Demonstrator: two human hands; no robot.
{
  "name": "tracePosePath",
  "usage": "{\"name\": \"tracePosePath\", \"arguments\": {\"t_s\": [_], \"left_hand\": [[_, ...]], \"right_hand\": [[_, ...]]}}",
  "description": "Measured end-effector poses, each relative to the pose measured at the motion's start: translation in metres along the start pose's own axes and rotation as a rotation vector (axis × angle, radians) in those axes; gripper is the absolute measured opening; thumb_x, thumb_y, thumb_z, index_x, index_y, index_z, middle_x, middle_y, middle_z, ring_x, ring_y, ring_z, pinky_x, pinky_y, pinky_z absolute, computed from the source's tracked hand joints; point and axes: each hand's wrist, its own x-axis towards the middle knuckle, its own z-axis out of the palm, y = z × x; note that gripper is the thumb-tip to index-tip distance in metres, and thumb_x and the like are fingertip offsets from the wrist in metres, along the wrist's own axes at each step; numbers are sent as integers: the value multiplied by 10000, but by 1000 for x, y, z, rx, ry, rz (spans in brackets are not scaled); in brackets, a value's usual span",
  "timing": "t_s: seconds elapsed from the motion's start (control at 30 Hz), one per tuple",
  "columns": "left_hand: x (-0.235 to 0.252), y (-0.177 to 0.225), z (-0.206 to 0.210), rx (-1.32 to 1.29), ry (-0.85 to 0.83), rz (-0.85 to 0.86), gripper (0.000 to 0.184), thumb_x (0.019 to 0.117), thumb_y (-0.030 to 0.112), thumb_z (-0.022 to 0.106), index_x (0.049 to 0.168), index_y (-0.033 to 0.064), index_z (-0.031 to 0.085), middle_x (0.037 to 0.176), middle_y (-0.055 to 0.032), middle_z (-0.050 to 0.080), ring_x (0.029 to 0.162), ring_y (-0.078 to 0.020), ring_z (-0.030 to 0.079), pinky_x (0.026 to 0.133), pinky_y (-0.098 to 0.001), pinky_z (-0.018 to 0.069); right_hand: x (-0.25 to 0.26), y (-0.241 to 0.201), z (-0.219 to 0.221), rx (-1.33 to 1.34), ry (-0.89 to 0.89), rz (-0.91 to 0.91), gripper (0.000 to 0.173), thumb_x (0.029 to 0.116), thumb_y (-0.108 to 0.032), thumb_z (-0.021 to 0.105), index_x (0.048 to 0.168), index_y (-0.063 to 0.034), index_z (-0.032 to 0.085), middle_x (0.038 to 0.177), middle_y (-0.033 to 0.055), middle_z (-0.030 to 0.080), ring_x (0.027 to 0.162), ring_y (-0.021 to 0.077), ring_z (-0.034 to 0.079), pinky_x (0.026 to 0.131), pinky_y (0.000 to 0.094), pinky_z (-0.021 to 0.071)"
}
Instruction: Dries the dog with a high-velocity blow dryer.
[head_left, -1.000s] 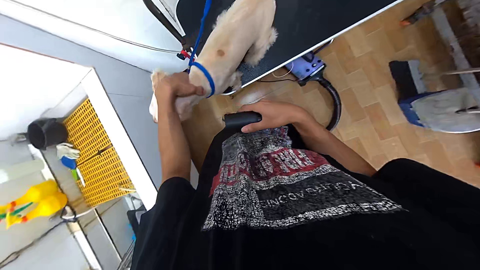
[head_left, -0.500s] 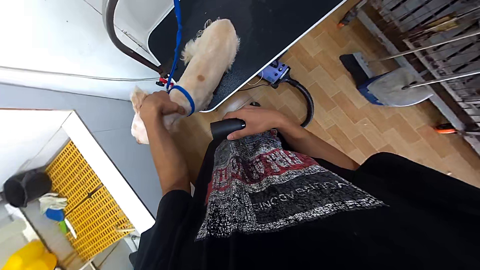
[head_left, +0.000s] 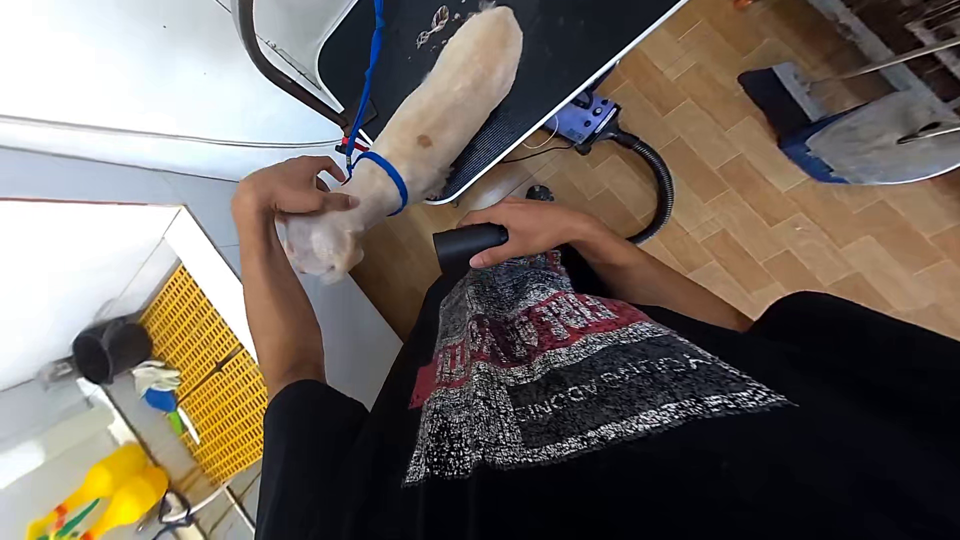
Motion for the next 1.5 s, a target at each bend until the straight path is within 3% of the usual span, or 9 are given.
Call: {"name": "tracePosePath", "arguments": {"t_s": [0.17,0.3,0.43,0.57,0.77,0.97,1.13,1.3,1.5], "left_hand": [[22,-21,38,-70,-13,13,693,878,605,703,1322,83,604,1117,-165,711,1016,-293,702,941,-574,540],[35,-33,54,-213,-30,48,581,882,543,697,1265,109,648,1043,-98,749,926,-201,736,878,-480,597],[34,-30,56,-150,20,45,588,871,506,721,1265,76,641,1069,-145,726,973,-267,713,911,-555,557],[30,-32,50,-192,53,25,598,883,539,690,1263,79,641,1072,-134,728,964,-241,715,904,-522,563],[27,-10,28,-17,143,-68,607,934,492,684,1351,62,587,1213,-247,666,1136,-396,647,978,-658,469],[32,-6,37,118,164,-41,686,891,463,746,1407,65,533,1210,-261,660,1132,-441,641,951,-693,471],[31,-28,47,-27,90,34,621,897,471,741,1325,50,585,1147,-207,688,1061,-341,681,956,-613,514],[29,-33,54,-59,82,0,606,912,495,710,1319,61,594,1137,-205,694,1051,-345,684,950,-620,511],[21,-33,56,-226,96,39,528,966,409,637,1345,46,579,1175,-199,679,1073,-305,671,969,-570,514]], "right_hand": [[7,0,26,19,49,18,569,872,-644,674,1236,-206,681,942,-9,722,865,121,685,797,426,566],[8,-1,41,23,49,67,570,870,-646,681,1237,-210,675,936,-9,721,856,128,687,796,431,567],[4,-2,36,33,118,110,605,881,-637,669,1282,-183,663,1011,36,727,929,167,693,854,467,560],[1,-3,32,-7,88,107,608,875,-649,670,1296,-210,661,1031,26,731,948,162,693,872,468,557],[-4,-2,35,27,196,195,624,894,-619,679,1328,-172,633,1046,61,726,953,184,700,876,480,560],[-11,7,34,73,251,186,635,890,-571,713,1369,-163,624,1116,78,725,1018,196,695,933,484,548],[-11,6,32,36,185,147,599,884,-601,698,1298,-170,656,1035,60,726,948,181,694,874,471,557],[-1,6,42,45,140,136,616,882,-601,707,1309,-160,653,1056,64,725,972,186,691,901,469,547],[32,22,66,159,79,112,675,908,-468,751,1431,-91,553,1241,165,679,1154,289,650,1038,535,486]]}}
